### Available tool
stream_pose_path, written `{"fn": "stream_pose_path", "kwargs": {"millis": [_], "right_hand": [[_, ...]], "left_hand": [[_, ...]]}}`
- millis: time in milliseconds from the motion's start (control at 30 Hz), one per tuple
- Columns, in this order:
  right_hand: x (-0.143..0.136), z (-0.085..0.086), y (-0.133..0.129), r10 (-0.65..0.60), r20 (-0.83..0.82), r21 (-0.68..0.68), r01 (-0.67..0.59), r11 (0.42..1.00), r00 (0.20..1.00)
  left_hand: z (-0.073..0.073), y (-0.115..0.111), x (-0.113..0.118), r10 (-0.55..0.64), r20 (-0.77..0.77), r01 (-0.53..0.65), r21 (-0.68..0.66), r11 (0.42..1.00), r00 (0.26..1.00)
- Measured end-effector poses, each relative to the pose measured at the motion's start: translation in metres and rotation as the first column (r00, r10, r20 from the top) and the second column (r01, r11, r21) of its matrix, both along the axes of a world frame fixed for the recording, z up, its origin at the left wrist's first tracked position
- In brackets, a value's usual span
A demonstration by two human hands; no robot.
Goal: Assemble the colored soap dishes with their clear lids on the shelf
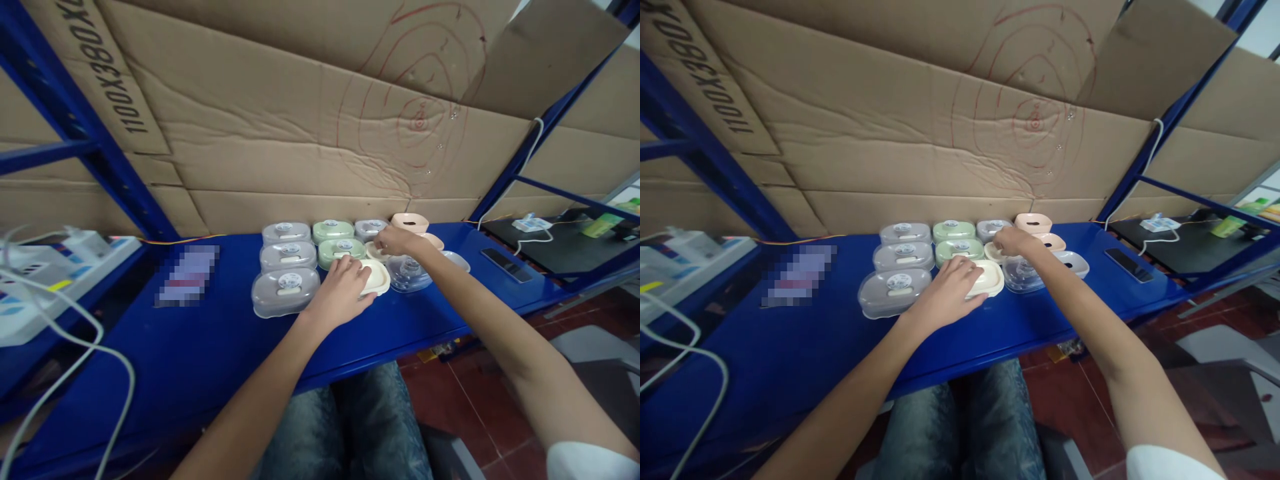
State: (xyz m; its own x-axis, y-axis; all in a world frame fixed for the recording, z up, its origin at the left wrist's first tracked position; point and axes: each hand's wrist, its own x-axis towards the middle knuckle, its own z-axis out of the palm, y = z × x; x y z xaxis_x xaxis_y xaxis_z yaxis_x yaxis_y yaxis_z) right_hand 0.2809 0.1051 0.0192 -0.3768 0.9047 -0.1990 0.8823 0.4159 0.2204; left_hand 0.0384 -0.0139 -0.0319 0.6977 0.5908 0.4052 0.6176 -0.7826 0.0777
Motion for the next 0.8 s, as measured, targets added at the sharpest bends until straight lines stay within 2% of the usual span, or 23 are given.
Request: {"fn": "stream_pose_path", "kwargs": {"millis": [167,400,567,667,800], "right_hand": [[0.009,0.008,-0.006,0.058,-0.023,0.068,-0.057,0.996,0.998],[0.018,0.038,-0.023,0.126,-0.143,0.212,-0.094,0.973,0.982],[0.019,0.059,-0.048,0.331,-0.366,0.393,-0.178,0.902,0.870],[0.019,0.065,-0.061,0.396,-0.366,0.409,-0.236,0.881,0.842],[0.020,0.065,-0.067,0.378,-0.336,0.384,-0.241,0.892,0.863]], "left_hand": [[0.000,0.001,0.000,-0.002,0.009,0.002,0.006,1.000,1.000],[0.003,0.002,-0.001,0.014,0.054,-0.014,-0.004,1.000,0.998],[0.004,0.004,-0.005,0.060,0.092,-0.061,0.001,0.998,0.994],[0.002,0.005,-0.006,0.058,0.035,-0.058,0.010,0.998,0.998],[-0.001,0.005,-0.006,0.052,0.003,-0.052,-0.013,0.999,0.999]]}}
